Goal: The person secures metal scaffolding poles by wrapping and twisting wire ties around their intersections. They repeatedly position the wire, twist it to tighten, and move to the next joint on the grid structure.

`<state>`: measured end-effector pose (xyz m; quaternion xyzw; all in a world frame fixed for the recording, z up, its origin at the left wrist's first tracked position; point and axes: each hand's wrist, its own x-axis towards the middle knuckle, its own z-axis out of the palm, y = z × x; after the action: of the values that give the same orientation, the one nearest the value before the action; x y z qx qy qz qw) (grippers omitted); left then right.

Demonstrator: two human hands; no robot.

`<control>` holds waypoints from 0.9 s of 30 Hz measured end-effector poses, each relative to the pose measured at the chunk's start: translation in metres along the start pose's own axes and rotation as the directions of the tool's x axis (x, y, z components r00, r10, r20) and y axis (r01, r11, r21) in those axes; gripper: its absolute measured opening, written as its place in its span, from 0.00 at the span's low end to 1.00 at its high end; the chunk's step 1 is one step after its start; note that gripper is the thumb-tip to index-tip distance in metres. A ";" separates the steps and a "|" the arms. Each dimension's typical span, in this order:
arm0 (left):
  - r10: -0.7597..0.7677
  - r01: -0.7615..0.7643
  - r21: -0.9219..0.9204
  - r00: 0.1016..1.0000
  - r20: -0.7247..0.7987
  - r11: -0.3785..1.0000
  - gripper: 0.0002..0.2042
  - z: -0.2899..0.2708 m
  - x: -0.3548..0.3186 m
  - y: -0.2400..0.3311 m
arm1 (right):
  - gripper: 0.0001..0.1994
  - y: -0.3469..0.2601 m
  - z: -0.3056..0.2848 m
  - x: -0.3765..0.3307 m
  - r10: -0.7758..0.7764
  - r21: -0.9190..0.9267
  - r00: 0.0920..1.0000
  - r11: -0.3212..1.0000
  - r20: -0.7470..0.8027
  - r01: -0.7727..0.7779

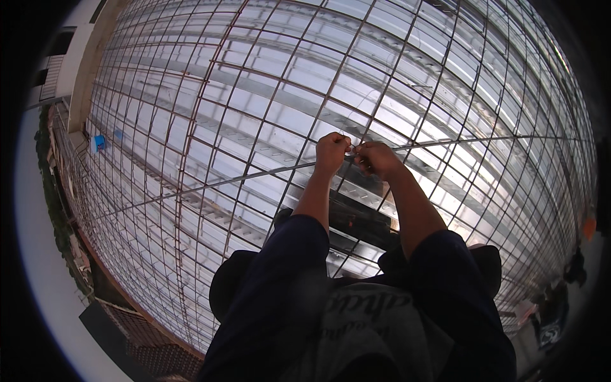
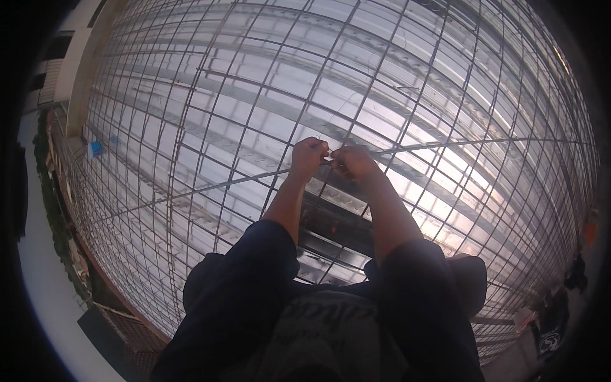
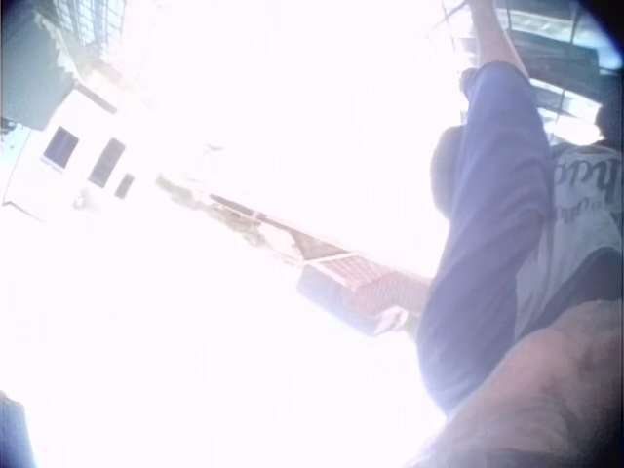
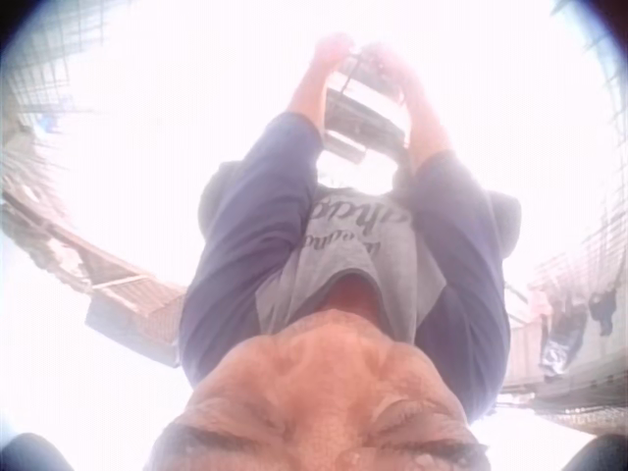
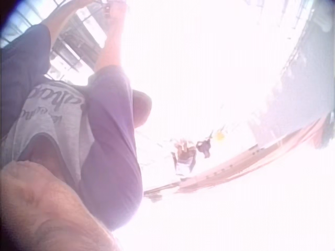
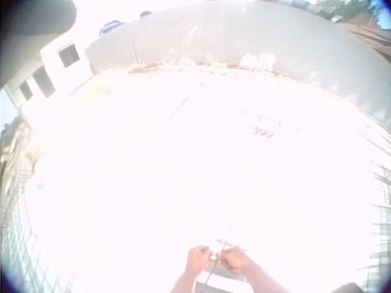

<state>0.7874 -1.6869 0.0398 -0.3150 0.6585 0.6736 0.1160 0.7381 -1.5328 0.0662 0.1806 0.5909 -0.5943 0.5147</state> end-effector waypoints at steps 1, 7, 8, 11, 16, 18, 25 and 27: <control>-0.029 0.029 -0.067 1.000 0.001 0.997 0.09 0.001 -0.001 -0.002 | 0.10 -0.002 0.000 -0.002 0.016 -0.021 1.000 1.000 -0.005 -0.016; -0.083 0.097 -0.184 0.993 0.079 0.978 0.11 0.004 -0.010 -0.012 | 0.10 -0.009 -0.012 -0.001 -0.203 -0.517 0.979 0.838 0.004 0.176; -0.097 0.114 -0.157 0.989 0.113 0.981 0.11 0.009 -0.010 -0.008 | 0.10 0.006 -0.028 0.012 -0.346 -0.655 0.935 0.691 0.071 0.306; -0.023 0.019 0.034 0.992 0.128 0.999 0.12 -0.001 -0.012 -0.013 | 0.10 0.017 -0.023 0.020 -0.431 -0.798 0.899 0.514 0.075 0.313; -0.063 0.001 0.260 0.971 0.230 0.966 0.14 -0.006 -0.014 -0.002 | 0.09 0.045 -0.033 0.022 -0.408 -0.871 0.884 0.322 0.226 0.371; -0.143 0.059 0.323 0.960 0.241 0.944 0.14 -0.013 -0.009 0.000 | 0.09 0.057 -0.029 0.012 -0.182 -0.776 0.981 0.608 0.072 0.170; -0.166 0.142 0.376 0.986 0.031 0.916 0.16 -0.014 0.017 -0.012 | 0.14 0.111 0.005 0.000 0.297 0.069 0.833 0.951 -0.467 -0.300; -0.150 0.125 0.408 0.988 0.030 0.904 0.15 -0.012 0.018 -0.015 | 0.15 0.117 0.015 0.011 0.264 0.175 0.832 0.963 -0.488 -0.203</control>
<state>0.7853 -1.7012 0.0176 -0.3092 0.7559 0.5220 0.2459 0.8361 -1.5235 -0.0002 0.4308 0.6435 -0.4915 0.3984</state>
